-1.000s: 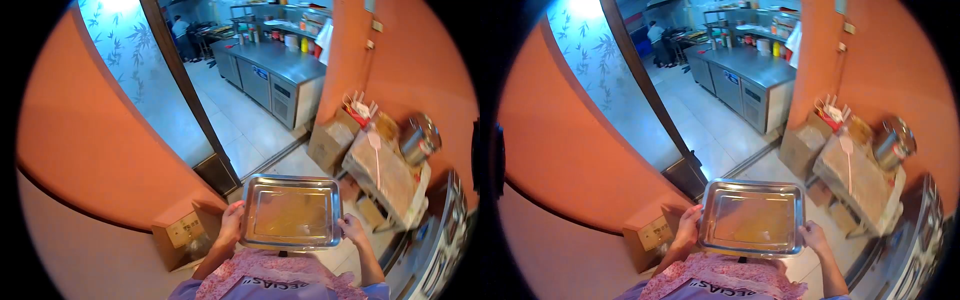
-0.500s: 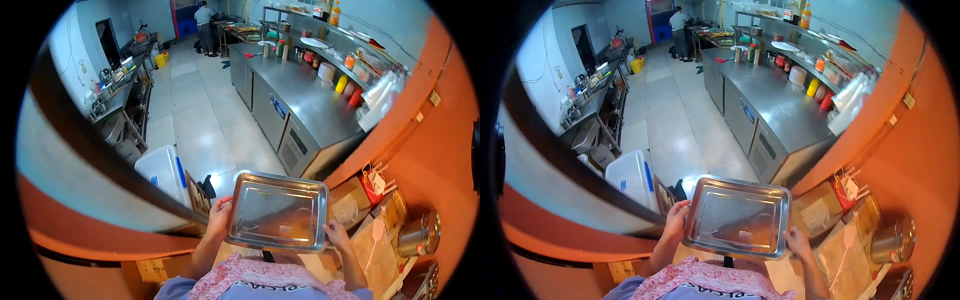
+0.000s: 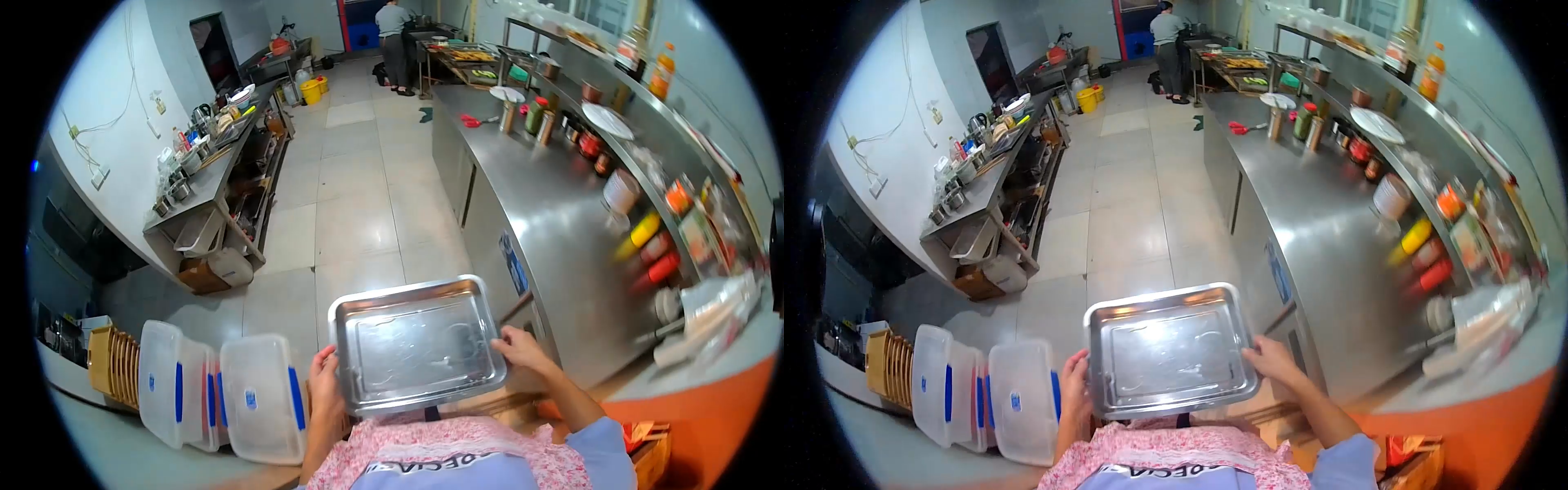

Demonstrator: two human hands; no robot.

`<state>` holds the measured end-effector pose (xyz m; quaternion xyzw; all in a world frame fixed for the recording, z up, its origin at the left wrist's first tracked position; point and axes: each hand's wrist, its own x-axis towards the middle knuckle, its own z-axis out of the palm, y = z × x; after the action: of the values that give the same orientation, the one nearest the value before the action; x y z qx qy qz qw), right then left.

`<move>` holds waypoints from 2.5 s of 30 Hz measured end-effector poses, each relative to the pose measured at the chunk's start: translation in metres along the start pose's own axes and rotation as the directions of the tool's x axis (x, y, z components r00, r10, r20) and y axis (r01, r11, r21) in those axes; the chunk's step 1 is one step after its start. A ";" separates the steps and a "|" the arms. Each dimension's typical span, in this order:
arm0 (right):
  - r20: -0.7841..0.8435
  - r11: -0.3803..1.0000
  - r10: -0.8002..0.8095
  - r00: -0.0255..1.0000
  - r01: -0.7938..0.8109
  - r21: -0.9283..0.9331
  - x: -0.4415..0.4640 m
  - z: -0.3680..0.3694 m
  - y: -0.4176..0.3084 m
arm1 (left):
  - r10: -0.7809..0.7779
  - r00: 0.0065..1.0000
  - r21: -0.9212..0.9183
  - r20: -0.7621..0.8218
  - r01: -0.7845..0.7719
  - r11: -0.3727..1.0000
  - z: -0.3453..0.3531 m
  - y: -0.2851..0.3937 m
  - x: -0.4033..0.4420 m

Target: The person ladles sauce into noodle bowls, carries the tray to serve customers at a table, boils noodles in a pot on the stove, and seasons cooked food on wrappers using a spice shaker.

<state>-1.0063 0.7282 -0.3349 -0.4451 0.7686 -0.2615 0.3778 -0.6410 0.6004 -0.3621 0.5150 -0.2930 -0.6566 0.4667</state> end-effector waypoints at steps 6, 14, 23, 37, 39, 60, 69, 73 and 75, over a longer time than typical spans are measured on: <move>0.152 0.973 -0.201 0.968 0.215 -0.081 0.229 -0.005 -0.048 | 0.024 0.980 -0.086 -0.197 -0.042 0.995 0.051 0.042 0.142; 0.129 0.996 0.030 0.991 -0.040 0.078 0.471 -0.062 -0.131 | 0.047 0.996 -0.028 -0.078 -0.049 0.998 0.163 0.126 0.413; 0.023 0.994 0.022 1.000 -0.024 0.103 0.775 -0.104 -0.208 | 0.041 0.999 0.045 0.030 -0.042 0.998 0.282 0.219 0.730; 0.253 0.859 -0.412 0.876 0.465 -0.214 1.340 -0.062 -0.461 | 0.096 0.899 -0.074 -0.428 -0.141 0.987 0.327 0.385 1.143; 0.321 0.955 -0.258 0.911 0.292 -0.059 1.391 -0.060 -0.492 | 0.056 0.915 -0.060 -0.400 -0.087 0.994 0.329 0.418 1.216; 0.119 0.963 -0.269 0.956 0.262 0.071 2.089 -0.169 -0.820 | 0.038 0.955 -0.128 -0.293 -0.078 0.989 0.567 0.698 1.949; 0.380 0.959 -0.248 0.891 0.283 -0.036 2.427 -0.142 -0.925 | 0.023 0.866 -0.215 -0.499 -0.150 0.965 0.620 0.785 2.199; 0.301 0.978 -0.209 0.930 0.196 0.072 2.562 -0.178 -0.957 | 0.012 0.942 -0.276 -0.337 -0.111 0.955 0.669 0.838 2.363; 0.249 0.979 -0.191 0.949 0.167 0.117 2.606 -0.207 -0.986 | 0.021 0.961 -0.286 -0.276 -0.103 0.953 0.716 0.871 2.419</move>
<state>-1.5240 -2.0163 -0.3940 -0.5250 0.6557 -0.2704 0.4704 -1.1320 -2.0230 -0.3701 0.5136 -0.1408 -0.6019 0.5951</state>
